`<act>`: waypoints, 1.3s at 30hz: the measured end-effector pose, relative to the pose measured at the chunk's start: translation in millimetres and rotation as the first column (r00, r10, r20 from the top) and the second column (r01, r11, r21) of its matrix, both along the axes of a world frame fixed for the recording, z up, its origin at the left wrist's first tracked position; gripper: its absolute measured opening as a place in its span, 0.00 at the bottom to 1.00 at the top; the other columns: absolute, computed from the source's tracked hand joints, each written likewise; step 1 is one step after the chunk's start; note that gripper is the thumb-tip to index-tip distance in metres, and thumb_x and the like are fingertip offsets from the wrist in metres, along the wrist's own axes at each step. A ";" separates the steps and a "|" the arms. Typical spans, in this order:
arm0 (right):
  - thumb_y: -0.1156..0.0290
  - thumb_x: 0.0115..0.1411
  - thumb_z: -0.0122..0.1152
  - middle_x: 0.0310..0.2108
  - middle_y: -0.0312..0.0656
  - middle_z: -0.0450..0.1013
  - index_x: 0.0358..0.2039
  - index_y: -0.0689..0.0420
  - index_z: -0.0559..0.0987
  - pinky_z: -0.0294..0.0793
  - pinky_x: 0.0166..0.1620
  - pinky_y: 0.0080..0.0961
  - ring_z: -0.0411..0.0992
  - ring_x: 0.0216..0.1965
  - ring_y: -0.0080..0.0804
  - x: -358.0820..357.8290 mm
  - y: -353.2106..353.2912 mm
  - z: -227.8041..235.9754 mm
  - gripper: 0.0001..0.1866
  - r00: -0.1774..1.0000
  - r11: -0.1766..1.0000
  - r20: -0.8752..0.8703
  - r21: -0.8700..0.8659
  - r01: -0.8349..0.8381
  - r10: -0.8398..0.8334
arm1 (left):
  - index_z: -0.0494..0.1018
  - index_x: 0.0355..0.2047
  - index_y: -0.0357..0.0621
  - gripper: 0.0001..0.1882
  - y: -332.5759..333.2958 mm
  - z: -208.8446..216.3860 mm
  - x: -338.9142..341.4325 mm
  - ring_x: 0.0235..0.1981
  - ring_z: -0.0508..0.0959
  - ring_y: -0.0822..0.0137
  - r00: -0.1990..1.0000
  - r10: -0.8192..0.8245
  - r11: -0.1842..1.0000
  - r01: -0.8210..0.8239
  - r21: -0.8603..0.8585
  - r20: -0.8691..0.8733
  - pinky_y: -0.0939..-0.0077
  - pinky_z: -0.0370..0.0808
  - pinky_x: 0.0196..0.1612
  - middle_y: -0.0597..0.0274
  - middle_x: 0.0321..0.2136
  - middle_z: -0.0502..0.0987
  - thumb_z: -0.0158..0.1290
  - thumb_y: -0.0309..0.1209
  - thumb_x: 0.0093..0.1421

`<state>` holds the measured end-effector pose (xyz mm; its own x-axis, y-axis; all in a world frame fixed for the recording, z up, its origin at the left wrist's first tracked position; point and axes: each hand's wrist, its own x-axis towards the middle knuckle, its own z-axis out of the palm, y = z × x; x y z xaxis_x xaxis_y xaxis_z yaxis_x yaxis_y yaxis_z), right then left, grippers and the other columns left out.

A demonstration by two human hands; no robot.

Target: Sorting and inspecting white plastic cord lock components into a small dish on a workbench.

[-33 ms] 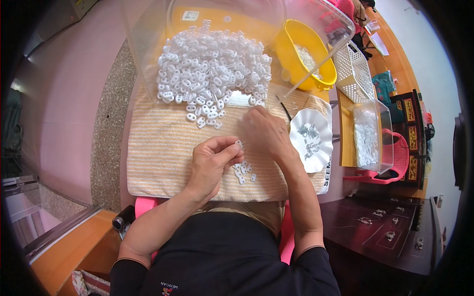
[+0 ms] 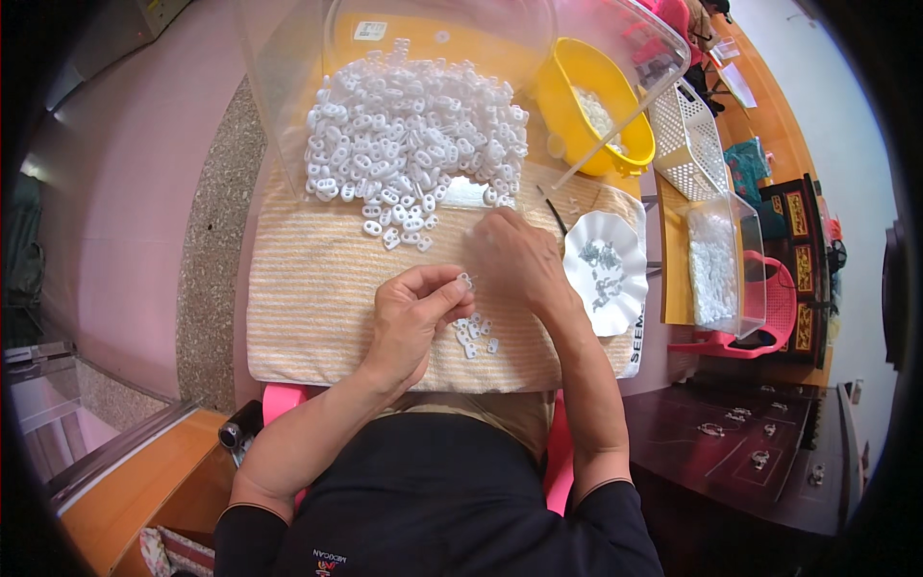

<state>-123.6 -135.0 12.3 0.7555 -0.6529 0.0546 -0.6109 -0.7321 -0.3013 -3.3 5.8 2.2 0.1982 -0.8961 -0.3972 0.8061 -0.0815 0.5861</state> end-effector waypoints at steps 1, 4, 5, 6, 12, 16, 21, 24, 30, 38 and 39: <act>0.63 0.54 0.56 0.33 0.42 0.73 0.31 0.53 0.77 0.73 0.39 0.38 0.74 0.40 0.42 -0.2 0.7 -0.1 0.09 1.000 1.000 -0.020 0.015 0.011 -0.011 | 0.75 0.39 0.34 0.08 0.2 0.1 0.2 0.31 0.78 0.74 1.000 0.003 1.000 -0.003 0.004 -0.001 0.79 0.79 0.38 0.61 0.31 0.78 0.56 0.22 0.59; 0.63 0.55 0.55 0.32 0.41 0.72 0.30 0.53 0.77 0.72 0.39 0.38 0.73 0.40 0.41 -5.7 1.5 -3.8 0.08 0.999 0.999 -0.023 0.029 0.023 -0.022 | 0.74 0.39 0.35 0.07 0.3 0.0 0.4 0.32 0.79 0.73 1.000 -0.009 1.000 0.009 0.003 0.004 0.78 0.79 0.39 0.61 0.31 0.78 0.55 0.22 0.60; 0.63 0.55 0.55 0.32 0.41 0.72 0.29 0.53 0.77 0.72 0.38 0.39 0.73 0.40 0.41 -7.6 1.7 -5.2 0.08 1.000 0.999 -0.005 0.031 0.019 -0.019 | 0.74 0.40 0.36 0.07 0.3 -0.4 0.6 0.32 0.79 0.72 1.000 -0.019 1.000 0.019 0.000 0.011 0.76 0.79 0.40 0.61 0.31 0.78 0.55 0.22 0.60; 0.63 0.55 0.55 0.32 0.41 0.72 0.29 0.53 0.77 0.72 0.38 0.39 0.73 0.40 0.41 -8.8 2.0 -5.0 0.08 1.000 0.999 -0.005 0.031 0.020 -0.019 | 0.74 0.40 0.36 0.07 0.3 -0.4 0.5 0.32 0.79 0.72 1.000 -0.020 1.000 0.020 0.001 0.010 0.76 0.79 0.40 0.61 0.31 0.78 0.55 0.22 0.60; 0.65 0.53 0.58 0.36 0.41 0.75 0.31 0.53 0.79 0.74 0.40 0.37 0.74 0.42 0.42 -10.6 12.3 8.6 0.08 0.999 0.999 0.035 0.047 -0.012 0.010 | 0.74 0.40 0.36 0.08 1.0 -1.9 0.4 0.32 0.79 0.71 1.000 -0.014 1.000 0.014 0.009 0.013 0.76 0.80 0.40 0.61 0.32 0.77 0.55 0.22 0.60; 0.74 0.48 0.63 0.37 0.43 0.75 0.33 0.59 0.79 0.75 0.38 0.31 0.76 0.36 0.41 -19.6 12.1 17.0 0.10 0.968 0.962 0.238 0.272 0.005 -0.073 | 0.73 0.41 0.35 0.08 0.6 -1.7 0.2 0.33 0.79 0.71 1.000 -0.017 1.000 0.017 0.011 0.010 0.76 0.80 0.41 0.61 0.32 0.77 0.54 0.21 0.60; 0.78 0.48 0.62 0.36 0.44 0.75 0.36 0.62 0.79 0.74 0.37 0.26 0.76 0.34 0.36 -25.0 7.1 12.3 0.12 0.952 0.951 0.300 0.307 -0.029 -0.068 | 0.73 0.41 0.36 0.08 0.8 -2.3 -0.8 0.33 0.79 0.71 1.000 -0.019 1.000 0.019 0.020 0.018 0.76 0.80 0.41 0.61 0.32 0.77 0.54 0.21 0.60; 0.76 0.48 0.64 0.37 0.44 0.75 0.37 0.61 0.79 0.74 0.37 0.28 0.77 0.35 0.39 -20.6 11.3 13.2 0.13 0.942 0.942 0.312 0.335 0.011 -0.122 | 0.73 0.41 0.36 0.08 0.7 -2.3 -1.5 0.33 0.79 0.71 1.000 -0.018 1.000 0.017 0.021 0.021 0.75 0.80 0.41 0.61 0.32 0.77 0.54 0.21 0.60; 0.68 0.52 0.62 0.39 0.44 0.75 0.38 0.54 0.80 0.75 0.40 0.36 0.76 0.38 0.48 -12.9 13.2 6.7 0.12 0.975 0.984 0.211 0.177 0.036 -0.073 | 0.75 0.40 0.34 0.08 0.2 -1.2 -2.1 0.31 0.78 0.73 1.000 -0.001 1.000 0.000 0.017 0.006 0.78 0.79 0.38 0.61 0.31 0.78 0.56 0.22 0.59; 0.64 0.54 0.56 0.36 0.41 0.73 0.31 0.50 0.77 0.74 0.41 0.40 0.74 0.39 0.45 -8.1 15.0 6.0 0.07 0.996 0.988 0.027 0.132 0.077 -0.081 | 0.75 0.39 0.34 0.08 0.1 -0.1 -1.0 0.31 0.78 0.73 1.000 -0.002 1.000 0.002 0.017 0.010 0.79 0.79 0.38 0.61 0.31 0.78 0.56 0.23 0.59; 0.64 0.54 0.56 0.36 0.41 0.73 0.31 0.50 0.77 0.74 0.41 0.40 0.74 0.39 0.45 -9.0 16.1 4.3 0.07 0.996 0.988 0.028 0.131 0.076 -0.080 | 0.75 0.39 0.34 0.08 0.3 -0.2 -1.1 0.31 0.78 0.73 1.000 -0.002 1.000 0.001 0.016 0.011 0.79 0.79 0.38 0.61 0.31 0.78 0.56 0.23 0.59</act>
